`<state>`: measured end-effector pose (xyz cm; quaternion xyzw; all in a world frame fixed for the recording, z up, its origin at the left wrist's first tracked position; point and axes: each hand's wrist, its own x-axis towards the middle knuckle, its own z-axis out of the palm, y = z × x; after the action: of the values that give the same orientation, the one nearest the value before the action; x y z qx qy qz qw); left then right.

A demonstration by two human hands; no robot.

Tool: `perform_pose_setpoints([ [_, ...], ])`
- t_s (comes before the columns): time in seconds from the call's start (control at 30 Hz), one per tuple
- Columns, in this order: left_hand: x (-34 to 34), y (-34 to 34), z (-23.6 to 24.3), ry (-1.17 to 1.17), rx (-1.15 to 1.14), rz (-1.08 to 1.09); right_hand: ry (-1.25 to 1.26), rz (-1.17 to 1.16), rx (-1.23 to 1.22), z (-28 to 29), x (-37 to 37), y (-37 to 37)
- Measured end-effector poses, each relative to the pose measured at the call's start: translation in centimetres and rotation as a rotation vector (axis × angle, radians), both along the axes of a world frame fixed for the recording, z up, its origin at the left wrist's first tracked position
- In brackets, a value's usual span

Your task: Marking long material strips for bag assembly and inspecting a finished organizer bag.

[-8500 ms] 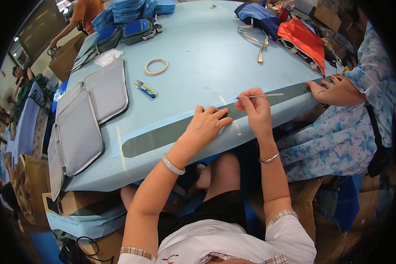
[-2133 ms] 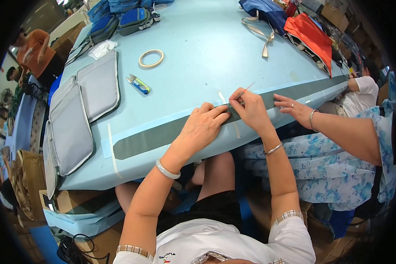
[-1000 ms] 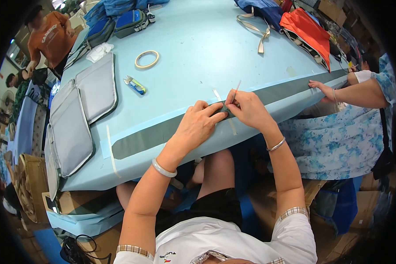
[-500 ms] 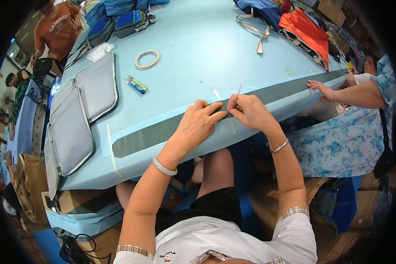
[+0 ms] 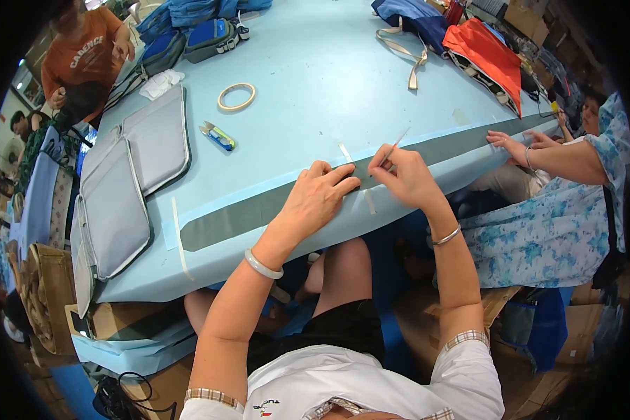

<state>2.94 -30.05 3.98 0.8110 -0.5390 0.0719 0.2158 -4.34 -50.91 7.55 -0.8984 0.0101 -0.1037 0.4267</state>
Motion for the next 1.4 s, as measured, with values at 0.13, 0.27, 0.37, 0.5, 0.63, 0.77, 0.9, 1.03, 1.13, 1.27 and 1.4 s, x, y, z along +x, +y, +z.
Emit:
perform_pose_setpoints([
  [0.13, 0.1, 0.0, 0.0, 0.015, -0.013, -0.021, -0.051, -0.007, -0.018, -0.3, 0.5, 0.1],
  [0.27, 0.2, 0.0, -0.2, -0.008, -0.026, -0.013, -0.142, -0.005, -0.042, -1.4, 1.8, 0.5],
  [0.37, 0.3, -0.1, -0.3, -0.013, -0.042, -0.015, -0.174, -0.016, -0.074, -1.9, 2.6, 0.6],
  [0.5, 0.3, -0.2, -0.3, -0.010, -0.038, -0.017, -0.149, -0.057, -0.095, -2.1, 3.3, 0.8],
  [0.63, 0.2, -0.2, -0.3, -0.008, -0.041, -0.026, -0.177, -0.041, -0.105, -2.0, 3.5, 0.9],
  [0.77, 0.2, -0.2, -0.2, -0.005, -0.030, -0.012, -0.161, -0.038, -0.175, -1.8, 3.7, 0.9],
  [0.9, 0.2, -0.3, -0.2, -0.022, -0.027, -0.006, -0.087, -0.045, -0.221, -1.5, 3.8, 0.8],
  [1.03, 0.2, -0.3, -0.1, -0.007, -0.009, -0.013, -0.096, 0.002, -0.229, -0.9, 3.4, 0.8],
  [1.13, 0.2, -0.3, -0.2, -0.016, -0.025, -0.009, -0.044, 0.027, -0.240, -0.4, 3.0, 0.7],
  [1.27, 0.2, -0.4, -0.3, -0.030, -0.043, 0.005, -0.014, 0.057, -0.283, -0.3, 2.3, 0.6],
  [1.4, 0.3, -0.5, -0.5, -0.086, -0.087, -0.001, -0.059, 0.064, -0.273, -0.7, 2.0, 0.5],
])
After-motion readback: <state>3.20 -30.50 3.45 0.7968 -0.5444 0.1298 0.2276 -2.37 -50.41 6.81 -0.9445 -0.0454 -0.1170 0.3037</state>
